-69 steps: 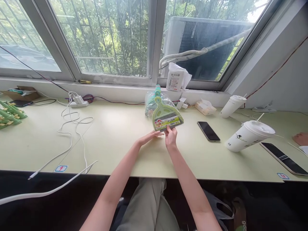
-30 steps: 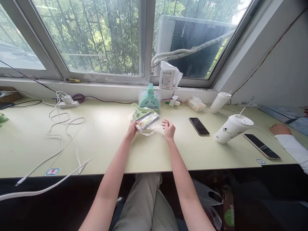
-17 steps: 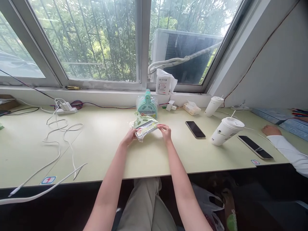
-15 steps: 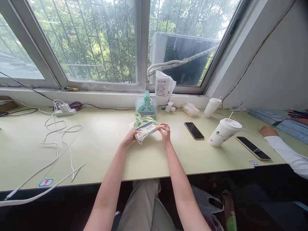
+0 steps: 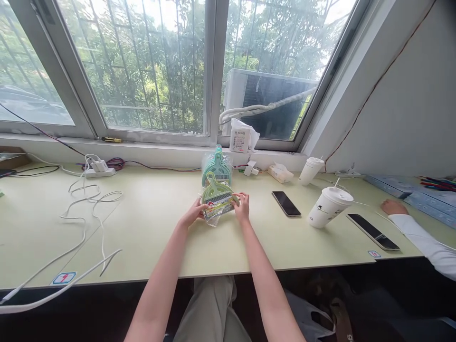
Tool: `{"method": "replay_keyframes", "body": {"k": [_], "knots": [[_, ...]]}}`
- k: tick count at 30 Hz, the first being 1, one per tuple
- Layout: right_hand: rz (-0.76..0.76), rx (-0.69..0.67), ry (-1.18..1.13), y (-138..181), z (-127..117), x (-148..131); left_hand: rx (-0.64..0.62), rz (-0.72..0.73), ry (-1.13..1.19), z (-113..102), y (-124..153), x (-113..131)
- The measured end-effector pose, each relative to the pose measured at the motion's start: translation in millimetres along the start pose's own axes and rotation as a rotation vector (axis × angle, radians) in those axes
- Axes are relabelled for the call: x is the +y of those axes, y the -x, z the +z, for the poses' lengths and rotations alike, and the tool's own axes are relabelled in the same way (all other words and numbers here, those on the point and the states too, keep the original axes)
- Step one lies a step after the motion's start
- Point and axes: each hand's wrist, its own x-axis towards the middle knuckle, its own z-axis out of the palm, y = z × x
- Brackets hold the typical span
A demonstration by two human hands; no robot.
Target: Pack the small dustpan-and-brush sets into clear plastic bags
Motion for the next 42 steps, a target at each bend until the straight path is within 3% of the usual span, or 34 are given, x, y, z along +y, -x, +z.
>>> {"method": "replay_keyframes", "body": {"k": [2, 7, 10, 13, 15, 18, 22, 26, 30, 38, 42], "knots": [[0.11, -0.052, -0.109, -2, -2, 2, 0.016, 0.009, -0.054, 1, 0, 0], [0.355, -0.342, -0.424, -10, -13, 11, 0.129, 0.111, -0.092, 11, 0, 2], [0.416, -0.176, -0.511, -13, -18, 18, 0.225, 0.271, -0.091, 22, 0, 2], [0.479, 0.052, -0.533, -16, -20, 24, 0.185, 0.407, -0.202, 33, -1, -3], [0.481, 0.111, -0.528, -17, -22, 27, 0.162, 0.454, -0.302, 37, -4, -7], [0.465, 0.121, -0.516, -18, -22, 24, 0.238, 0.45, -0.292, 38, -10, -10], [0.393, 0.055, -0.518, -15, -16, 13, 0.449, 0.47, -0.152, 41, -12, -10], [0.292, 0.0, -0.486, -11, -10, 7, 0.577, 0.48, -0.194, 44, -5, -13], [0.189, 0.023, -0.393, -9, -5, 12, 0.679, 0.43, -0.271, 31, -8, -20], [-0.017, -0.075, 0.233, -38, 25, 26, 0.607, 0.381, -0.474, -18, -56, -25], [-0.139, -0.083, 0.458, -67, 46, 40, 0.723, 0.407, -0.605, -35, -91, -27]]}}
